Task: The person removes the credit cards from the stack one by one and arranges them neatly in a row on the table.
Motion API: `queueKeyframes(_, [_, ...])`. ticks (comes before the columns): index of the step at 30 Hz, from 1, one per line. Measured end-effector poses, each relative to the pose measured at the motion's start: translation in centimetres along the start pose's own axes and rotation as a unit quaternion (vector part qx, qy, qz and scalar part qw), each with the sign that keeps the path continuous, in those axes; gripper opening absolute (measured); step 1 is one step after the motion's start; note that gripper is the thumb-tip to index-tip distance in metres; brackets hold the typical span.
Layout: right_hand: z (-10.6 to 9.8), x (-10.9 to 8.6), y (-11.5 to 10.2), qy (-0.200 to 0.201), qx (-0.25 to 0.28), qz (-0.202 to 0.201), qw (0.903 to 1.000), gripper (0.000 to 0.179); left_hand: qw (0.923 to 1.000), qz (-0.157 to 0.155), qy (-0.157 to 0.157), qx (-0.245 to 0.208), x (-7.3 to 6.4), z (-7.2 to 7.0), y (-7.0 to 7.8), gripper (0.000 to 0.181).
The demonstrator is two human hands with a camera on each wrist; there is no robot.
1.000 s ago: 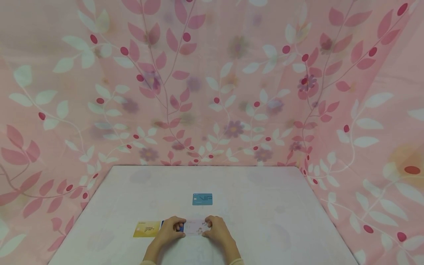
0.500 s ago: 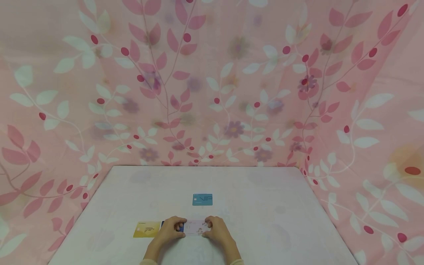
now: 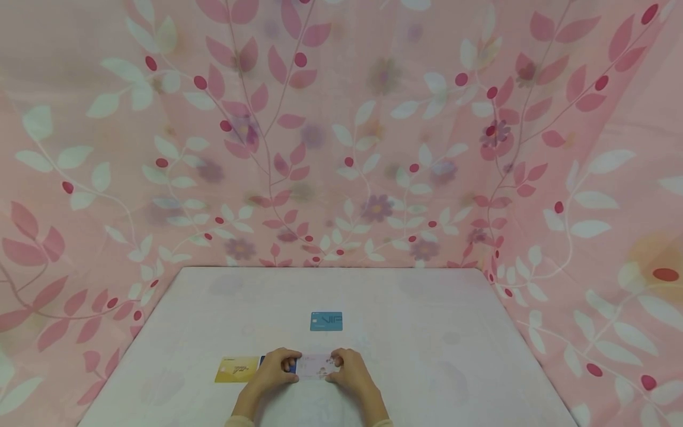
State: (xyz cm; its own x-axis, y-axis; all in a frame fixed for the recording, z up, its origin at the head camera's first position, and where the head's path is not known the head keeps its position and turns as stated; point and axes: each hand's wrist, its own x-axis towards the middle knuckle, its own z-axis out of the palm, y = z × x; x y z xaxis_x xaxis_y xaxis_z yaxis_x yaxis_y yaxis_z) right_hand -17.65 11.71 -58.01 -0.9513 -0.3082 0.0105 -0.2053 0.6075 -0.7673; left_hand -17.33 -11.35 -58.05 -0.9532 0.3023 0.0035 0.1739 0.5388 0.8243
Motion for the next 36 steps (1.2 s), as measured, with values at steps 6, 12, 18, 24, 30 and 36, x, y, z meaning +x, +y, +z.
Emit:
queueKeyframes(6, [0.12,-0.28,0.52,0.015,0.028,-0.006,0.9995,0.043,1.0000,0.004,-0.001,-0.001,-0.04,-0.01,-0.14,0.043])
queueKeyframes(12, [-0.13,-0.54,0.63,0.013,0.042,-0.004,0.9990,0.042,1.0000,0.009,-0.001,0.004,0.01,0.08,-0.24,0.043])
queueKeyframes(18, [-0.31,-0.72,0.52,0.005,0.046,-0.001,0.9989,0.041,1.0000,0.004,-0.001,0.003,-0.09,0.00,-0.03,0.043])
queueKeyframes(24, [-0.25,-0.75,0.63,0.008,0.049,-0.012,0.9987,0.041,1.0000,0.002,-0.001,0.006,-0.09,0.00,-0.03,0.043])
queueKeyframes(30, [-0.25,-0.82,0.62,0.010,0.056,-0.020,0.9982,0.041,0.9999,0.007,0.002,0.007,-0.09,0.08,-0.06,0.042])
queueKeyframes(36, [-0.23,-0.94,0.56,0.011,0.059,-0.028,0.9978,0.041,0.9998,0.016,0.008,0.006,-0.11,0.10,-0.17,0.041])
